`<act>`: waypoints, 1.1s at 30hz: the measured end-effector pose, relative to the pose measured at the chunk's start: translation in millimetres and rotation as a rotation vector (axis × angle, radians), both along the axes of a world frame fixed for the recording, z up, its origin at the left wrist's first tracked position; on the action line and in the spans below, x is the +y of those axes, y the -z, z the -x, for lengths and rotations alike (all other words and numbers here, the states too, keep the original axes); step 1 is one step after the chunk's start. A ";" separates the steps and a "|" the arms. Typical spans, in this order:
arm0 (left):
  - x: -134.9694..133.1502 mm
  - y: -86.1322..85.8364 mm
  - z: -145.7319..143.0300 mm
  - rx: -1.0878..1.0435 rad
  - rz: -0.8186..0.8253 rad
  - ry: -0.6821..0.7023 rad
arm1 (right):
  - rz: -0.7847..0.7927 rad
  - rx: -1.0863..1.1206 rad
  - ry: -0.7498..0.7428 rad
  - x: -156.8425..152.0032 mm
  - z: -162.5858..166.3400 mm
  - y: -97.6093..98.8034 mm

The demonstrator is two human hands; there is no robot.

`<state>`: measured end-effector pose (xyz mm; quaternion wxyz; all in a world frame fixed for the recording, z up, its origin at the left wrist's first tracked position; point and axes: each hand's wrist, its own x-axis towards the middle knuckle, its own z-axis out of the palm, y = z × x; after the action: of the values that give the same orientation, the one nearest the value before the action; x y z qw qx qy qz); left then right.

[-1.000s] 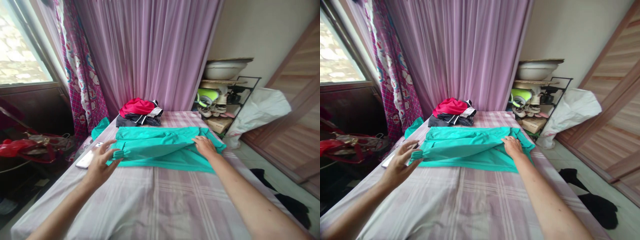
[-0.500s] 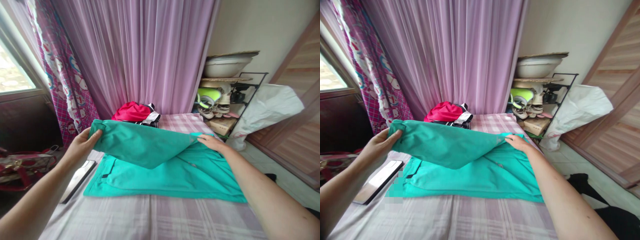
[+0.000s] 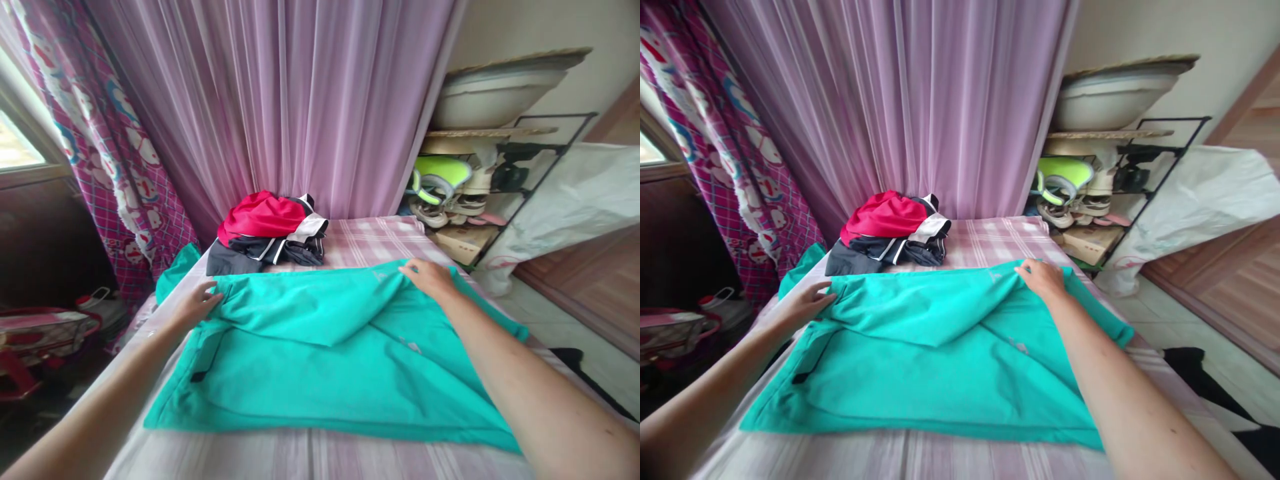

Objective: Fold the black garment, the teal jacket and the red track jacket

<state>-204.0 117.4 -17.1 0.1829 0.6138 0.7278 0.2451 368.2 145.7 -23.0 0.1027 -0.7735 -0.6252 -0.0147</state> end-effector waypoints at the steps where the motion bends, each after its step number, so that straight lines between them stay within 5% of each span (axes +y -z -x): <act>1: -1.5 -1.4 0.6 0.111 -0.034 0.043 | 0.017 -0.008 0.013 -0.6 -0.5 -2.6; 5: -4.7 -10.3 -9.3 0.461 -0.210 0.140 | -0.041 -0.026 0.036 -7.9 28.0 -23.5; 9: 0.2 -14.3 -47.4 0.586 -0.221 0.262 | -0.156 0.075 -0.317 -23.6 112.5 -44.3; 12: 1.8 -3.2 -83.5 0.624 -0.081 0.273 | 0.032 0.135 -0.643 -35.5 178.6 -39.5; 15: -2.2 13.2 -104.6 0.639 -0.009 0.231 | 0.259 0.091 -0.657 -40.3 205.2 -20.7; 18: -6.7 21.2 -107.4 0.642 -0.020 0.233 | 0.301 0.045 -0.515 -35.6 184.3 -2.5; 25: -7.1 19.5 -103.4 0.628 -0.049 0.231 | 0.271 -0.039 0.037 -30.9 80.0 16.2; 33: -8.2 19.9 -106.0 0.636 -0.047 0.216 | 0.288 -0.088 0.064 -26.1 64.2 -13.9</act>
<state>-98.0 109.2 -37.0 -0.0427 0.7371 0.6734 0.0375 304.0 119.6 -9.1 -0.0374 -0.7983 -0.5999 0.0380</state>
